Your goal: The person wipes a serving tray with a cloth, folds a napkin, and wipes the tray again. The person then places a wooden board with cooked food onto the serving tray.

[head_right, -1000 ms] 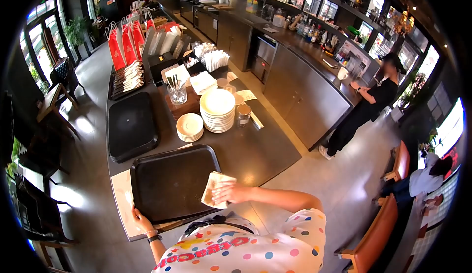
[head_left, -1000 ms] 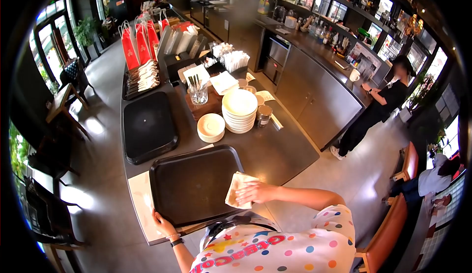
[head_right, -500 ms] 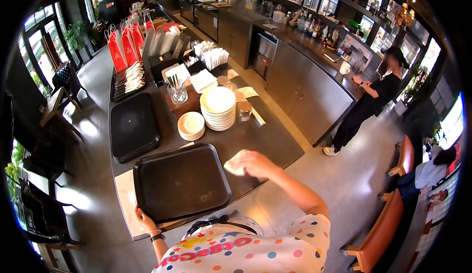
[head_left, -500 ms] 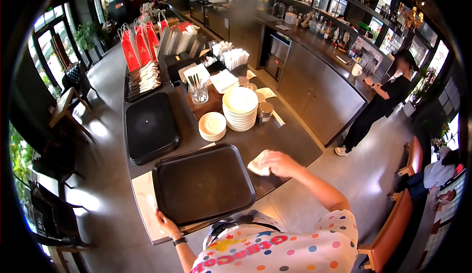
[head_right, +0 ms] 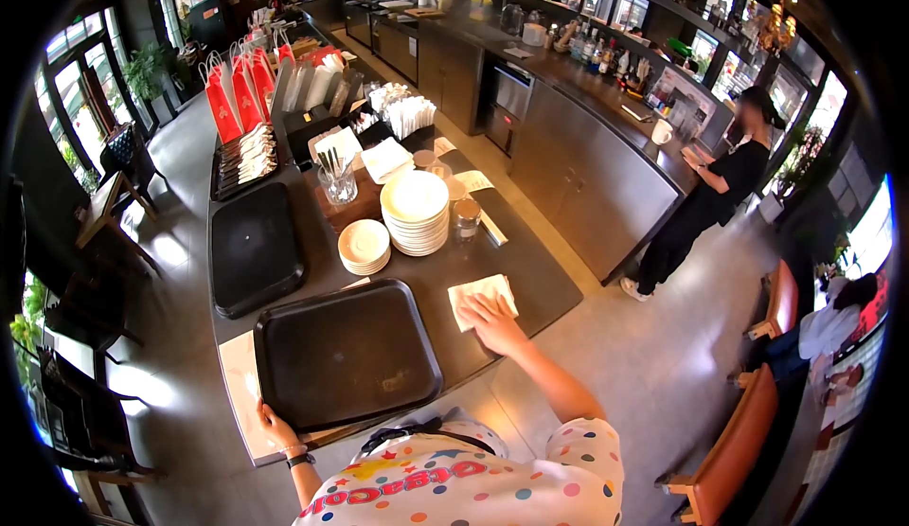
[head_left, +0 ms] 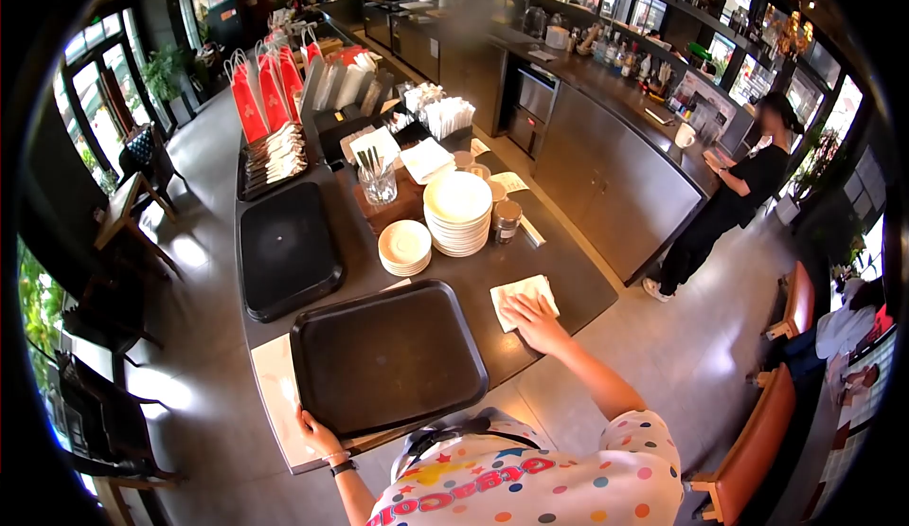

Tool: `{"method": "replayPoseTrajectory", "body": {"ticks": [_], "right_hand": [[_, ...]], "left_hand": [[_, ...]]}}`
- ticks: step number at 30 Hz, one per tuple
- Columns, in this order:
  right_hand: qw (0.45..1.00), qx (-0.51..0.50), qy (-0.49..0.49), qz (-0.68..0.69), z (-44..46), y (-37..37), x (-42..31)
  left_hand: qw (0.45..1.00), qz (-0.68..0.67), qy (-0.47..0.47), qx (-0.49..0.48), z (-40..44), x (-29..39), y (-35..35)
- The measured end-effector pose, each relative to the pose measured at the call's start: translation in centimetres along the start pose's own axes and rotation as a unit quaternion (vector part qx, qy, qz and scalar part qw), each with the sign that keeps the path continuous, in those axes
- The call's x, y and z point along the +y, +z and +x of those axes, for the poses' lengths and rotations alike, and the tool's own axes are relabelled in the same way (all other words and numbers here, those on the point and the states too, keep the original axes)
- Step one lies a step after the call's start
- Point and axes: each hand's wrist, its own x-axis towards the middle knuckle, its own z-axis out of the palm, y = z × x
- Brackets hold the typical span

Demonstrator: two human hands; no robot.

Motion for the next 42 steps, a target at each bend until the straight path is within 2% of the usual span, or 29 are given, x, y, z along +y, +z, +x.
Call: {"method": "replayPoseTrajectory", "body": {"ticks": [1, 2, 5, 7, 9, 11, 13, 15, 18, 23, 27, 29, 32, 35, 42], "right_hand": [[0.999, 0.032, 0.015, 0.006, -0.2, 0.0, -0.9], [1.000, 0.016, 0.003, -0.012, -0.2, -0.3, -1.0], [0.988, 0.065, 0.049, 0.132, 1.1, -2.5, -3.0], [0.958, 0.095, 0.087, 0.255, 1.6, -2.2, -5.2], [0.947, 0.112, 0.098, 0.284, 2.3, -0.6, -7.2], [0.878, 0.115, 0.164, 0.435, 2.6, 1.8, -9.5], [0.887, 0.070, 0.203, 0.409, 2.5, 4.1, -10.6], [0.927, 0.127, 0.177, 0.307, 2.6, 5.3, -11.7], [0.904, 0.068, 0.286, 0.311, 3.3, 4.5, -12.6], [0.882, 0.133, 0.305, 0.334, 4.1, 5.1, -12.6], [0.869, 0.184, 0.269, 0.373, 5.0, 5.3, -14.2], [0.861, 0.156, 0.268, 0.404, 5.6, 5.3, -15.4], [0.862, 0.147, 0.238, 0.423, 6.8, 6.1, -16.8], [0.880, 0.135, 0.226, 0.397, 7.9, 6.5, -17.8], [0.905, 0.132, 0.232, 0.331, 8.8, 7.5, -16.7]], "left_hand": [[1.000, 0.007, -0.002, 0.000, 0.1, 0.1, 0.0], [1.000, 0.013, -0.005, 0.000, 0.0, 0.2, -0.1], [1.000, 0.018, -0.013, -0.002, 0.1, -0.2, -0.1], [1.000, 0.014, -0.011, -0.003, 0.1, -0.4, 0.0], [1.000, 0.010, -0.005, -0.004, 0.1, -0.2, -0.1], [1.000, 0.001, -0.009, -0.014, 0.1, -0.6, -0.2], [1.000, -0.003, -0.010, -0.017, 0.2, -0.1, -0.1], [1.000, -0.002, -0.009, -0.015, -0.2, 1.1, -0.1], [0.999, 0.036, -0.011, 0.001, -0.2, 0.1, -0.2], [0.997, 0.067, 0.008, 0.040, -1.1, 0.0, -1.5], [0.991, 0.114, -0.018, 0.063, -1.5, 2.1, -4.3], [0.984, 0.154, 0.002, 0.087, -1.1, 1.4, -5.8], [0.982, 0.141, 0.006, 0.124, -0.6, 0.6, -7.6], [0.974, 0.167, 0.038, 0.151, -0.3, 1.2, -8.4], [0.965, 0.219, 0.088, 0.118, 1.5, 0.5, -6.7]]}}
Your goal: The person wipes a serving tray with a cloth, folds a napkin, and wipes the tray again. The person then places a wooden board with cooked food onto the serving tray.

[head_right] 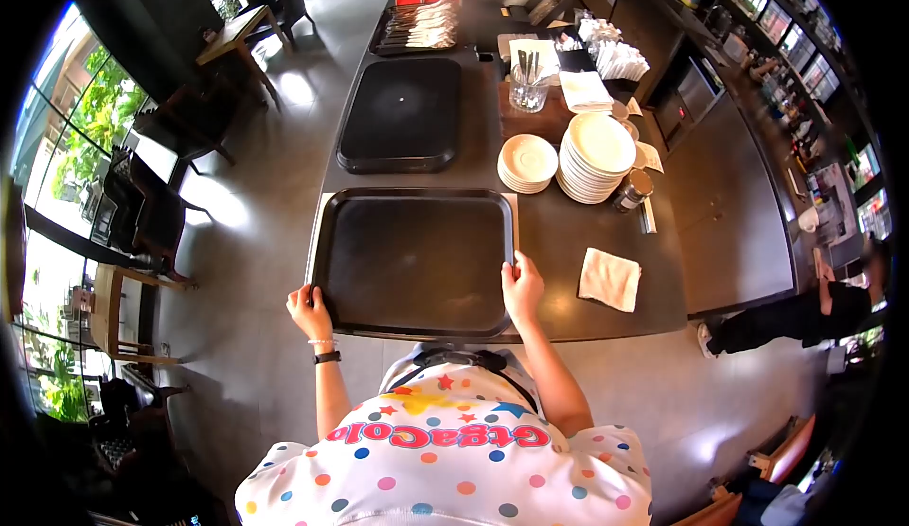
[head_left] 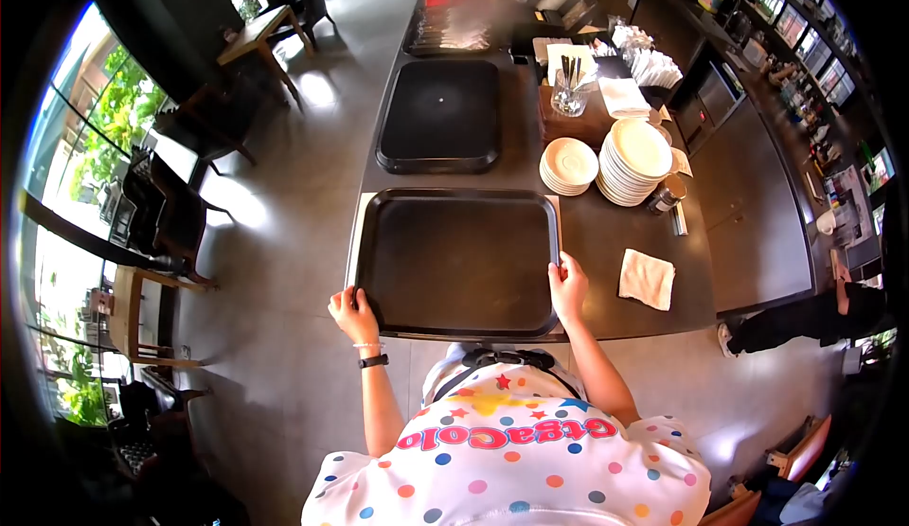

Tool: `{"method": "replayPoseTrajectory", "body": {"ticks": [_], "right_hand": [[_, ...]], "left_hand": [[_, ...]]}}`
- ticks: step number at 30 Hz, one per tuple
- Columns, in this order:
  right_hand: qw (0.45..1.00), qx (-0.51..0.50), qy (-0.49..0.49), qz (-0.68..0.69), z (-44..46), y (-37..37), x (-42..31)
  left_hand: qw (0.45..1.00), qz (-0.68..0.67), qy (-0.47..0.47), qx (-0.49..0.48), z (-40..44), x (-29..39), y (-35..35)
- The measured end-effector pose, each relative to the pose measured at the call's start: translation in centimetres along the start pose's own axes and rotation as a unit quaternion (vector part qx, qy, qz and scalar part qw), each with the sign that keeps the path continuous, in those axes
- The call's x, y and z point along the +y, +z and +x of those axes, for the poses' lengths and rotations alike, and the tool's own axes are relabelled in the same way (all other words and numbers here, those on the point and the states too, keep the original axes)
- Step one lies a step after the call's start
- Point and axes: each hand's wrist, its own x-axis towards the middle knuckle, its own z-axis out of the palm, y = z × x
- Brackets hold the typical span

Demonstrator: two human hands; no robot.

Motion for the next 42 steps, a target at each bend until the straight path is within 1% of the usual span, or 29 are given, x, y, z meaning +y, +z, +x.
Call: {"method": "replayPoseTrajectory", "body": {"ticks": [1, 3, 5, 9, 12, 17, 19, 21, 23, 25, 26, 27, 30, 31, 33, 35, 36, 37, 42], "right_hand": [[1.000, 0.005, 0.003, -0.007, 0.1, 0.1, 0.3], [0.999, 0.031, -0.030, -0.033, 0.1, 0.4, 0.7], [0.997, 0.031, -0.041, -0.055, 0.1, 0.3, 0.3], [0.992, 0.029, -0.083, -0.095, 0.1, 0.9, 0.2], [0.990, 0.024, -0.095, -0.106, 0.4, 1.3, -0.6], [0.992, 0.017, -0.085, -0.088, 0.8, 1.7, -0.7], [0.994, 0.020, -0.078, -0.079, 0.8, 1.6, -0.7], [0.990, 0.034, -0.100, -0.097, 1.0, 1.3, -1.2], [0.991, 0.012, -0.092, -0.098, 1.1, 1.2, -0.7], [0.994, 0.041, -0.099, -0.024, 1.1, 0.4, -0.8], [0.988, 0.069, -0.123, -0.055, 1.2, -0.6, -0.9], [0.988, 0.084, -0.119, -0.058, 1.3, -1.9, -1.0], [0.970, 0.124, -0.149, -0.148, 2.5, -6.6, -0.4], [0.954, 0.128, -0.148, -0.225, 2.8, -8.3, 0.5], [0.924, 0.142, -0.106, -0.340, 2.8, -10.7, 3.2], [0.922, 0.152, -0.067, -0.350, 2.5, -12.4, 7.4], [0.911, 0.132, -0.062, -0.386, 1.8, -13.0, 9.8], [0.919, 0.112, -0.058, -0.374, 1.9, -13.4, 10.2], [0.910, 0.085, -0.039, -0.404, 1.7, -13.5, 10.6]], "left_hand": [[1.000, 0.001, -0.001, -0.009, 0.1, -0.1, 0.5], [1.000, 0.021, 0.019, -0.008, 0.2, -0.2, 1.5], [1.000, 0.026, 0.000, -0.017, 0.4, -0.1, 1.9], [0.999, 0.043, 0.007, -0.012, 0.6, -1.0, 2.3], [0.999, 0.049, 0.011, -0.006, 0.8, -1.4, 2.5], [0.999, 0.050, 0.014, 0.001, 0.9, -1.8, 2.7], [0.999, 0.045, -0.012, -0.021, 1.0, -1.8, 2.6], [0.998, 0.059, -0.002, -0.015, 0.9, -1.6, 2.6], [0.998, 0.056, -0.010, -0.023, 0.9, -1.7, 2.6], [0.999, 0.037, 0.003, -0.027, 1.0, -1.7, 2.4], [0.999, 0.037, 0.002, -0.022, 1.0, -1.5, 2.4], [0.999, 0.038, -0.001, -0.015, 1.1, -1.4, 2.3], [0.999, 0.037, 0.008, -0.008, 1.1, -2.0, 2.6], [0.999, 0.039, 0.011, -0.009, 1.1, -2.1, 2.6], [0.999, 0.040, 0.012, -0.012, 1.1, -2.1, 2.6], [0.999, 0.038, 0.014, -0.008, 1.1, -2.1, 2.4], [0.999, 0.036, 0.014, -0.002, 1.1, -2.0, 2.5], [0.999, 0.034, 0.016, 0.003, 1.1, -2.2, 2.5], [1.000, 0.021, -0.006, -0.013, 1.2, -2.5, 2.5]]}}
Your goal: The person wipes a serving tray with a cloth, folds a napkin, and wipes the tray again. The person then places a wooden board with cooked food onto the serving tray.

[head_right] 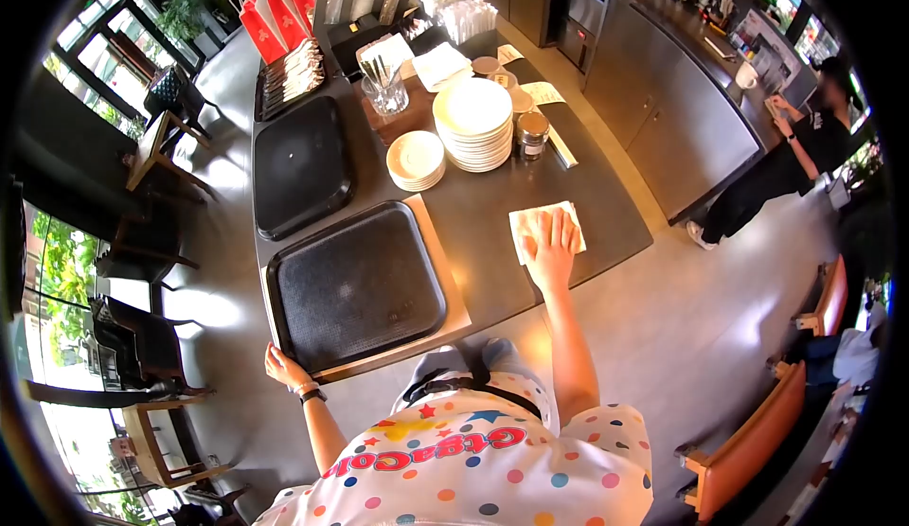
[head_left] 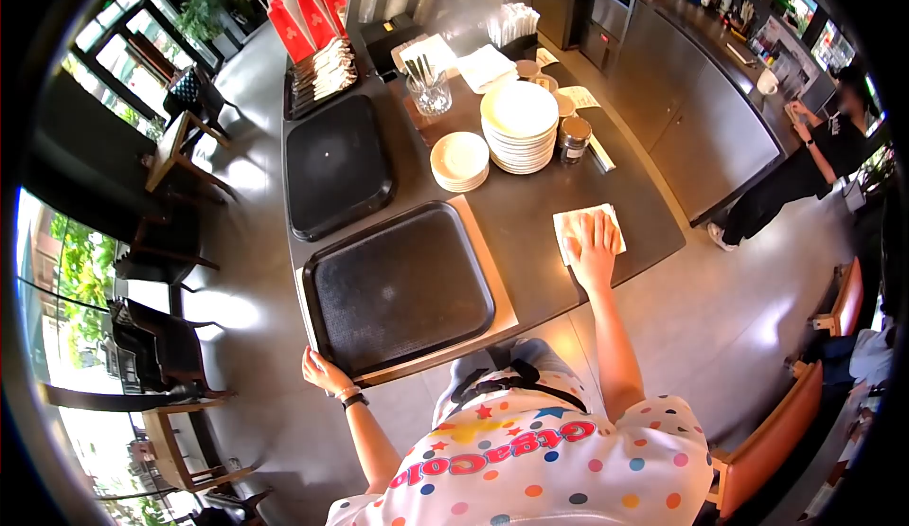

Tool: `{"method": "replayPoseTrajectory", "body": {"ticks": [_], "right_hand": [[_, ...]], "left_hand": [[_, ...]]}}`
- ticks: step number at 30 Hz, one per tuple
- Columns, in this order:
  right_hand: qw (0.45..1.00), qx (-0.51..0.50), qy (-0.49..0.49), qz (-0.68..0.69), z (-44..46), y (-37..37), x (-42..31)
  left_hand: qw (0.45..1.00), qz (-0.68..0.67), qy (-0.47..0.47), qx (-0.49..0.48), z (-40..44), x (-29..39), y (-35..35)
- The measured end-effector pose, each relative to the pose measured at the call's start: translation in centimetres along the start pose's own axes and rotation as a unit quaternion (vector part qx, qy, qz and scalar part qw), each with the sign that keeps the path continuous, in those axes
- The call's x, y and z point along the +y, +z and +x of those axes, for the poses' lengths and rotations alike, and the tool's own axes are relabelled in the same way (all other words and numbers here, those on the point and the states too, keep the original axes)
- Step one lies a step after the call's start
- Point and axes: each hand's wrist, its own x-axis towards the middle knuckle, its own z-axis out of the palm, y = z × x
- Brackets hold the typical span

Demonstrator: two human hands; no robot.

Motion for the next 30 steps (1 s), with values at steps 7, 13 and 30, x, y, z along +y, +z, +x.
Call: {"method": "replayPoseTrajectory", "body": {"ticks": [7, 13, 30], "right_hand": [[0.999, -0.020, 0.006, 0.027, 1.2, 0.1, 0.2], [0.974, 0.098, 0.054, 0.197, 1.7, 0.0, 1.2], [0.970, 0.086, 0.221, 0.051, -0.7, -1.7, 7.4]], "left_hand": [[0.999, -0.039, -0.024, 0.022, 0.0, 0.4, -0.4], [0.987, -0.062, -0.041, 0.142, -0.2, 1.2, -0.3], [0.956, -0.139, -0.089, 0.243, 0.0, 1.1, -0.2]]}}
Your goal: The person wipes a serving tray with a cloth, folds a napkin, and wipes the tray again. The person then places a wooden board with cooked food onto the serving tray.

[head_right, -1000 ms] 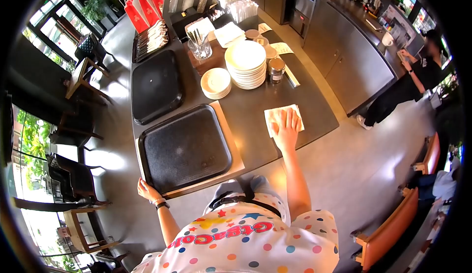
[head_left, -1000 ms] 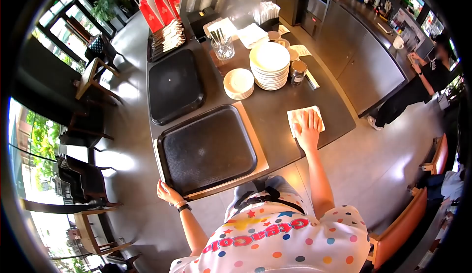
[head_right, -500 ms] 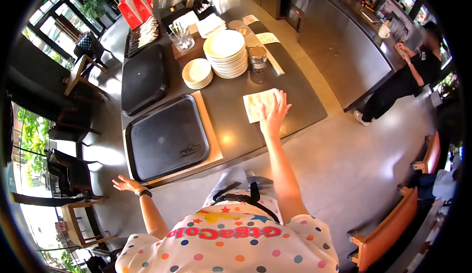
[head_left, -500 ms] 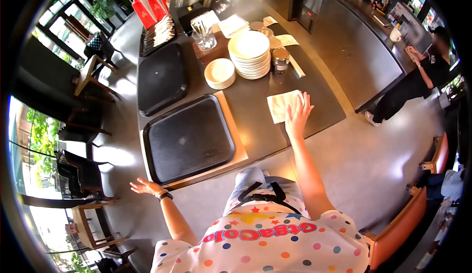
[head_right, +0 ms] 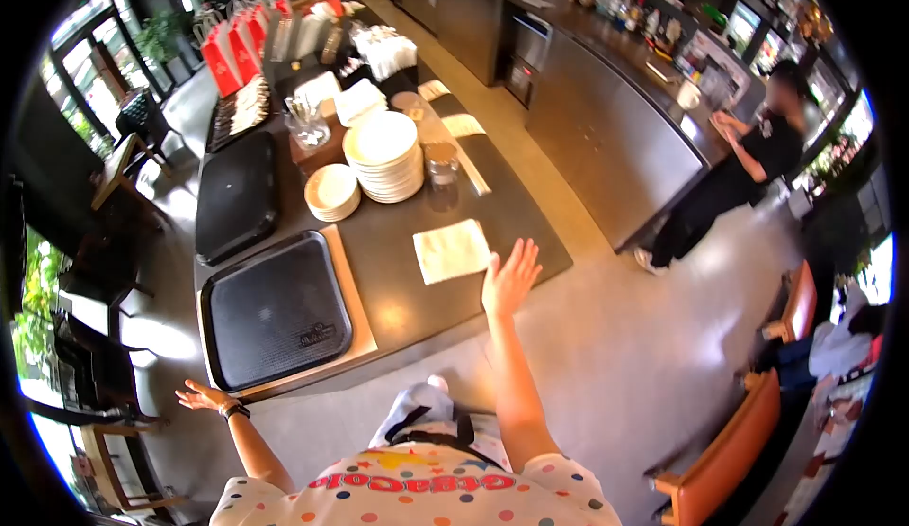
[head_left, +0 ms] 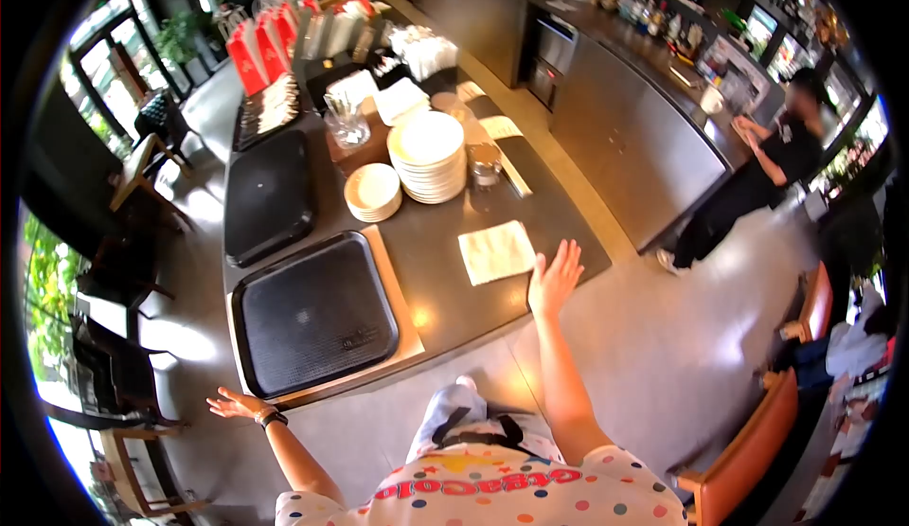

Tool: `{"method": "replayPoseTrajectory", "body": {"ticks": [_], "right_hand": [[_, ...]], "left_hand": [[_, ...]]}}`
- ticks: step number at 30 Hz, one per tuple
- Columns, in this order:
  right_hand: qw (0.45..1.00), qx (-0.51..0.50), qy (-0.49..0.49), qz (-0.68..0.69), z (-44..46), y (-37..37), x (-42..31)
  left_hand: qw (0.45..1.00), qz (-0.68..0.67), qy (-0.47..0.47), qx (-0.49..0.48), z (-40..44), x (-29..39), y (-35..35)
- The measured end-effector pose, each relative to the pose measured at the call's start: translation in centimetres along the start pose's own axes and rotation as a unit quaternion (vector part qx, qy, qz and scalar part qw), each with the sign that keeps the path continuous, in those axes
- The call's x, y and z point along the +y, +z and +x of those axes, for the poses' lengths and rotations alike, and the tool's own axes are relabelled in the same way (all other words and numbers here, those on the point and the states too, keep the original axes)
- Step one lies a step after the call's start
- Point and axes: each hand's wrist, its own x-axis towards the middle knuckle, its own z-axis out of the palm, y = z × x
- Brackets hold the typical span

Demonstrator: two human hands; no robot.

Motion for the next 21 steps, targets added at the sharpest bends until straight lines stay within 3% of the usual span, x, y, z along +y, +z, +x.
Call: {"method": "replayPoseTrajectory", "body": {"ticks": [2, 3, 5, 8, 9, 11, 12, 13, 14, 17, 18, 19, 20, 21], "right_hand": [[0.998, 0.029, -0.023, 0.046, -0.2, 0.1, 0.5], [0.995, 0.053, -0.040, 0.070, -0.6, 0.1, 0.7], [0.993, 0.056, -0.055, 0.085, -0.9, -0.3, 1.0], [0.991, 0.068, -0.076, 0.083, -2.0, 0.4, 2.7], [0.990, 0.070, -0.088, 0.080, -2.5, 0.9, 3.7], [0.994, 0.011, -0.103, 0.034, -3.8, -0.1, 4.6], [0.994, -0.019, -0.109, 0.010, -4.6, -0.7, 5.2], [0.992, -0.042, -0.113, 0.034, -5.5, -1.3, 5.8], [0.992, -0.065, -0.108, 0.032, -6.5, -2.2, 6.5], [0.983, -0.165, -0.061, 0.056, -12.1, -4.2, 10.2], [0.968, -0.241, -0.003, 0.065, -14.8, -6.1, 11.7], [0.962, -0.271, -0.003, 0.040, -18.8, -6.4, 15.4], [0.954, -0.299, -0.006, 0.012, -22.6, -6.3, 19.1], [0.911, -0.399, 0.022, -0.100, -25.4, -9.2, 20.8]], "left_hand": [[1.000, 0.007, 0.026, -0.006, 0.4, -0.4, -0.6], [0.997, -0.064, -0.034, 0.005, 0.3, -0.6, -0.5], [0.999, -0.012, -0.044, 0.019, 0.6, -1.4, -0.8], [0.998, 0.039, -0.020, -0.034, 0.6, -2.7, -1.5], [0.997, 0.019, 0.046, -0.061, 0.4, -3.6, -1.8], [0.990, -0.019, 0.060, -0.129, -1.6, -3.4, -3.3], [0.984, 0.041, 0.064, -0.161, -2.8, -5.4, -4.1], [0.962, 0.124, -0.098, -0.224, -6.1, -3.4, -6.8], [0.964, 0.089, -0.114, -0.222, -9.1, -4.3, -9.0], [0.930, 0.200, -0.072, -0.300, -19.5, -15.2, -17.0], [0.877, 0.285, -0.016, -0.387, -22.7, -18.3, -21.1], [0.884, 0.236, -0.117, -0.385, -25.6, -16.6, -25.8], [0.844, 0.284, -0.155, -0.426, -27.9, -17.2, -30.0], [0.796, 0.321, -0.220, -0.464, -29.7, -17.3, -34.4]]}}
